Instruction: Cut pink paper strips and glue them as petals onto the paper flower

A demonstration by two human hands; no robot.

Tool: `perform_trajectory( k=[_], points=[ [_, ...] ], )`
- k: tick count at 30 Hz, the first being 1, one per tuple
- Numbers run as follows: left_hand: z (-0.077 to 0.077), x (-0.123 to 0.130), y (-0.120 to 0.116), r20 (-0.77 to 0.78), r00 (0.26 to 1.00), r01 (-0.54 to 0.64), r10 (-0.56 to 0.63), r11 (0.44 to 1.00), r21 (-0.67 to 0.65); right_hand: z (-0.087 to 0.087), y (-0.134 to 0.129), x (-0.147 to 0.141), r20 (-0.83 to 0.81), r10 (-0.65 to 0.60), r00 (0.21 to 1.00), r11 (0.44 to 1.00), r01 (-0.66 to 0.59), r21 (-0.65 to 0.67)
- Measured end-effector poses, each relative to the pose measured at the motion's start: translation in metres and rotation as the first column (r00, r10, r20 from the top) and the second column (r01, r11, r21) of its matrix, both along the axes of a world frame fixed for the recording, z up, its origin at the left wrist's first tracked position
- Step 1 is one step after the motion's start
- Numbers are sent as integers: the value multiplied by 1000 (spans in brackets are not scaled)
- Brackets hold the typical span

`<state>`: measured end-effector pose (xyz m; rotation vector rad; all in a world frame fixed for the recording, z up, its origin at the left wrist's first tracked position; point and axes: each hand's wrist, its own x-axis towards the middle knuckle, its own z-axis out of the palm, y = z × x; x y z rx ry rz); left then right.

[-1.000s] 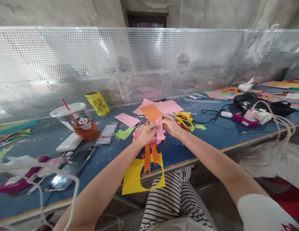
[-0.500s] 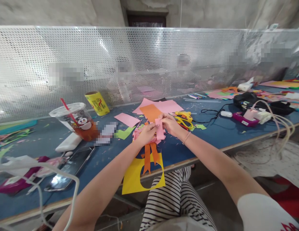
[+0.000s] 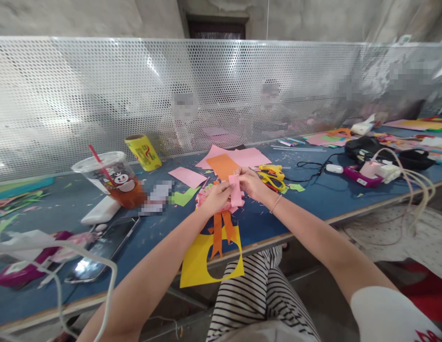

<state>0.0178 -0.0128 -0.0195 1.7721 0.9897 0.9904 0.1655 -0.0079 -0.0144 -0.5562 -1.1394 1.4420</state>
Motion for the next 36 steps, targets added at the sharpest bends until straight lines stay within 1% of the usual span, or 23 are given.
perform_trajectory(
  k=[8,16,25,36],
  points=[
    [0,1,-2,-10,1000,2,-2,1000,-9,2,-5,-1,31,5,1000,1000,-5,3],
    [4,2,-7,-9,1000,-13,13,1000,-6,1,-7,-2,68,40,997,999,-41,13],
    [1,2,-2,-33,999,-30,31,999,18,3,-5,-1,24,-11,1000,1000,11,3],
    [2,2,-4,-17,999,-31,31,1000,-2,5,-6,-1,25,-13,1000,1000,13,-4]
  ],
)
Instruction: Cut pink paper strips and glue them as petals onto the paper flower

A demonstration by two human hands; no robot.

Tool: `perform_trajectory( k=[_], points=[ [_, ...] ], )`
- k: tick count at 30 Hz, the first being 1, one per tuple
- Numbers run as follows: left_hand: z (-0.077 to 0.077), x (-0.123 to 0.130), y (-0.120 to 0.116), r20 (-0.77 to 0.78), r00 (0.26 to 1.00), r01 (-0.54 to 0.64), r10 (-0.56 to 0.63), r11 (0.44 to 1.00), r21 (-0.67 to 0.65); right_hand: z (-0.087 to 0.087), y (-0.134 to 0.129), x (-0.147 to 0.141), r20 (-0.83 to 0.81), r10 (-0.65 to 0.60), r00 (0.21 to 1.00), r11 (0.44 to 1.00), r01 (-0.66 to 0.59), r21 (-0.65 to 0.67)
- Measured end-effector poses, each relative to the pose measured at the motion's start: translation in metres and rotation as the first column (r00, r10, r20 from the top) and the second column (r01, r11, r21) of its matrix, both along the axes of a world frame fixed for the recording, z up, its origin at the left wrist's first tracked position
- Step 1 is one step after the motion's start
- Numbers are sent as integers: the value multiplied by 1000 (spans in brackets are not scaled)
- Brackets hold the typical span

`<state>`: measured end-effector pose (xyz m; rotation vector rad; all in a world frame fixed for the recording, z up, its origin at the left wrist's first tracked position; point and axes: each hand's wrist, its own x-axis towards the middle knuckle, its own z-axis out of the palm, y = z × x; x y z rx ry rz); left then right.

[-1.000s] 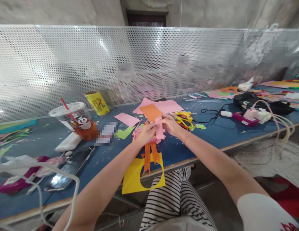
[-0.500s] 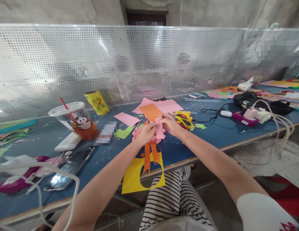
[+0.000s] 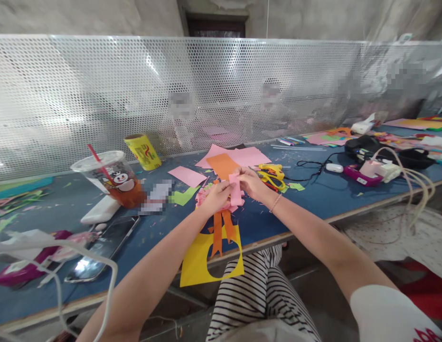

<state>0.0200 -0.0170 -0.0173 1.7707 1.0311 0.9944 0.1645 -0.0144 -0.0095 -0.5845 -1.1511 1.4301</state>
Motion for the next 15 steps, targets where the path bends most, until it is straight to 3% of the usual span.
perform_trajectory(
  k=[15],
  points=[
    [-1,0,1,28,1000,9,-9,1000,-9,-3,3,0,-20,29,999,1000,-29,7]
  ],
)
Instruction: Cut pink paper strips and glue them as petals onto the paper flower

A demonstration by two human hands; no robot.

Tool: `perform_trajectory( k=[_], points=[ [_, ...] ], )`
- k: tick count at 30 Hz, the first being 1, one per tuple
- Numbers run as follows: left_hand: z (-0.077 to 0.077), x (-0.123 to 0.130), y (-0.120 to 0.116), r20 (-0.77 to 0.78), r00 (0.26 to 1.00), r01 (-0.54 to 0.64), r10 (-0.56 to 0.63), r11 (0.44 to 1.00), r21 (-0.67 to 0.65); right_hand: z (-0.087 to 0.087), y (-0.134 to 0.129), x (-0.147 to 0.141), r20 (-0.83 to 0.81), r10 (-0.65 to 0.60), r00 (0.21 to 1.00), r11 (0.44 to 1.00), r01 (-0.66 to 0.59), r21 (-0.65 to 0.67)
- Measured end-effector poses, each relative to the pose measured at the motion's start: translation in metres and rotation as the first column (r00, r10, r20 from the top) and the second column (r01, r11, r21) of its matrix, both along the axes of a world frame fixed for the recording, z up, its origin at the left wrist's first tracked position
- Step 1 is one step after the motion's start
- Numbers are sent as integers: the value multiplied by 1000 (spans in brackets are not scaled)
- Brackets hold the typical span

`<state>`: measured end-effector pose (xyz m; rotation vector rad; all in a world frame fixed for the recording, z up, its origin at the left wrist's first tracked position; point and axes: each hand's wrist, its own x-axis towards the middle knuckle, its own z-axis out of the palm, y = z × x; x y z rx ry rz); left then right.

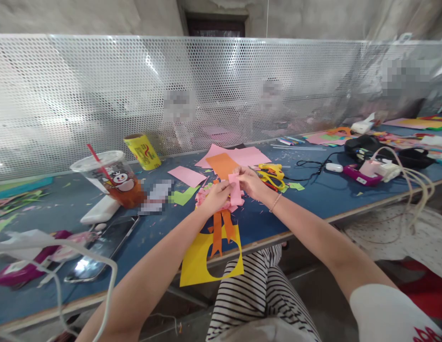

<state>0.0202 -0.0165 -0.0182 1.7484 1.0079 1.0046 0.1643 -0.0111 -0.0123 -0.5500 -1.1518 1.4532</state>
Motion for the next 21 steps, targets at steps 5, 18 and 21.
perform_trajectory(
  k=[5,18,21],
  points=[
    [0,0,0,5,1000,8,-8,1000,-8,-3,0,0,28,15,1000,1000,-15,15],
    [3,2,1,117,992,65,-54,994,-91,-9,8,-1,93,-159,983,981,147,125],
    [2,3,2,131,989,-75,70,997,31,-11,12,0,92,-221,971,967,206,152]
  ],
)
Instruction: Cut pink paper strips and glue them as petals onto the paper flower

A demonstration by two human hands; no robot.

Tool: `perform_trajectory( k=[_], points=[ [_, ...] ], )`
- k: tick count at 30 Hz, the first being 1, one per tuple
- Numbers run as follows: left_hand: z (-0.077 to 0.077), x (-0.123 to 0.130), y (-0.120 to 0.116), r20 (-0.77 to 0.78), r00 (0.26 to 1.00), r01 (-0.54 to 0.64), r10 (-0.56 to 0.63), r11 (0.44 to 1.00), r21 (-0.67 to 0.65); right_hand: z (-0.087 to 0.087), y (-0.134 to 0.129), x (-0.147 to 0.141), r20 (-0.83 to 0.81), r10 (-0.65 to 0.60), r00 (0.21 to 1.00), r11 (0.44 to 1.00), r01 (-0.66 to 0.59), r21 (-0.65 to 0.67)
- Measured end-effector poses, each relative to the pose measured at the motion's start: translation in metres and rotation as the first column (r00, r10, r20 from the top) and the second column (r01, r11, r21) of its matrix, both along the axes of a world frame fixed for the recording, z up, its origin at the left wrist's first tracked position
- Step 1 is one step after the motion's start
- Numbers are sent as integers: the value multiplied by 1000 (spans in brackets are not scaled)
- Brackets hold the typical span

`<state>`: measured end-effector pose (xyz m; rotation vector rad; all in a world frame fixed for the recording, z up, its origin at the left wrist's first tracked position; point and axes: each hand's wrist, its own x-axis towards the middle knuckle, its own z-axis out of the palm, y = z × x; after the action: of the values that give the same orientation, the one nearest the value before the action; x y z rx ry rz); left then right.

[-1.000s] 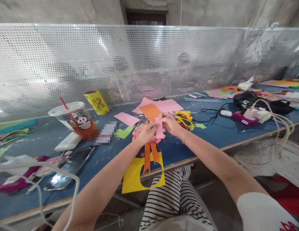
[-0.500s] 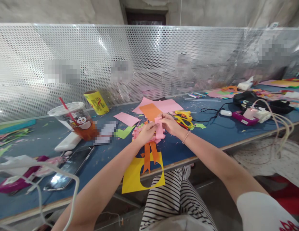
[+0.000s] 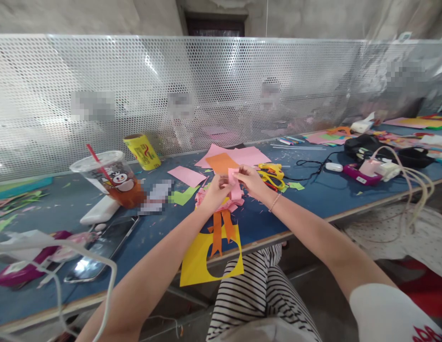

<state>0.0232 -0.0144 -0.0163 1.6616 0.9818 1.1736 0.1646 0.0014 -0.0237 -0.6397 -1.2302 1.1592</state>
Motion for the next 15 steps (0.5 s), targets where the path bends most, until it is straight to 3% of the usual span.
perform_trajectory(
  k=[2,5,8,15],
  points=[
    [-1,0,1,1,996,-88,88,992,93,0,2,0,-16,-34,999,999,34,4],
    [-1,-2,2,-59,990,-120,131,980,156,1,2,0,-30,-60,998,998,59,-12],
    [1,-4,3,-126,978,-149,167,978,147,1,2,0,-18,-32,999,999,31,-44],
    [2,-6,6,-98,980,-165,172,984,74,-1,5,4,-9,10,1000,996,-11,-92]
  ],
)
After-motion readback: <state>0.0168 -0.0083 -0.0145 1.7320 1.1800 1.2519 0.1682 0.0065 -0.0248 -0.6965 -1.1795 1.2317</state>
